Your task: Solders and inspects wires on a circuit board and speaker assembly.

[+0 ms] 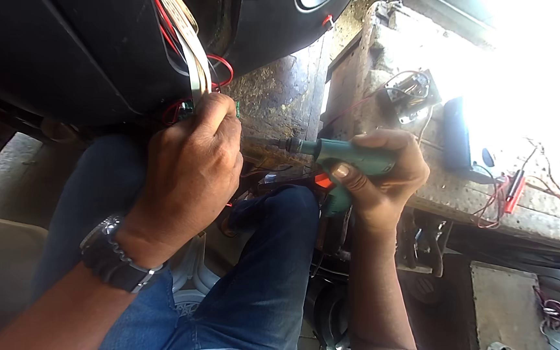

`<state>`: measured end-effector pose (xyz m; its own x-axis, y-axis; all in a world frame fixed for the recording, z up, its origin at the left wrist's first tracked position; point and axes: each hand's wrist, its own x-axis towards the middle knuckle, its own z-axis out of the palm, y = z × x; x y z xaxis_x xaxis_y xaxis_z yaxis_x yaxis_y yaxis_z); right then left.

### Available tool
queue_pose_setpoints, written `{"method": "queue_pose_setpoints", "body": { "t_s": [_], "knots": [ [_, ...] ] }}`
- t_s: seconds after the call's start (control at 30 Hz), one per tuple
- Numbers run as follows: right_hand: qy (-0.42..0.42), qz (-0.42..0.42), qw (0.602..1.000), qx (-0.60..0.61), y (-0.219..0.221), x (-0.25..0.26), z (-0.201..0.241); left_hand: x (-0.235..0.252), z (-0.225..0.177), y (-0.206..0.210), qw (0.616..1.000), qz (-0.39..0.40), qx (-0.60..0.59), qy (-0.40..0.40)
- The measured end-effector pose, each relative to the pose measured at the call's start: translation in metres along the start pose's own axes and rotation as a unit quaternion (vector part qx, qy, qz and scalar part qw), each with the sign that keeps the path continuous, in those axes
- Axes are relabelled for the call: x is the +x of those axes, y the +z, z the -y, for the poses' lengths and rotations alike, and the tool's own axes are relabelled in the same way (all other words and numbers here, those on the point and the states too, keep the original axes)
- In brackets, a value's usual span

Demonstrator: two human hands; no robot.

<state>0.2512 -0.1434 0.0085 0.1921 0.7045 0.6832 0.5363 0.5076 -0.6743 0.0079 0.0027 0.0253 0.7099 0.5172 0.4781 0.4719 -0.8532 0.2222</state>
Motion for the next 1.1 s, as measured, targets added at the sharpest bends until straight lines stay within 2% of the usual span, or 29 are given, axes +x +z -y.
{"method": "queue_pose_setpoints", "body": {
  "t_s": [1.1],
  "knots": [
    [0.010,0.002,1.000,-0.002,0.0015,0.0003,0.0024,-0.0004,0.0008,-0.0006,1.000,0.003,-0.005,0.000]
  ]
}}
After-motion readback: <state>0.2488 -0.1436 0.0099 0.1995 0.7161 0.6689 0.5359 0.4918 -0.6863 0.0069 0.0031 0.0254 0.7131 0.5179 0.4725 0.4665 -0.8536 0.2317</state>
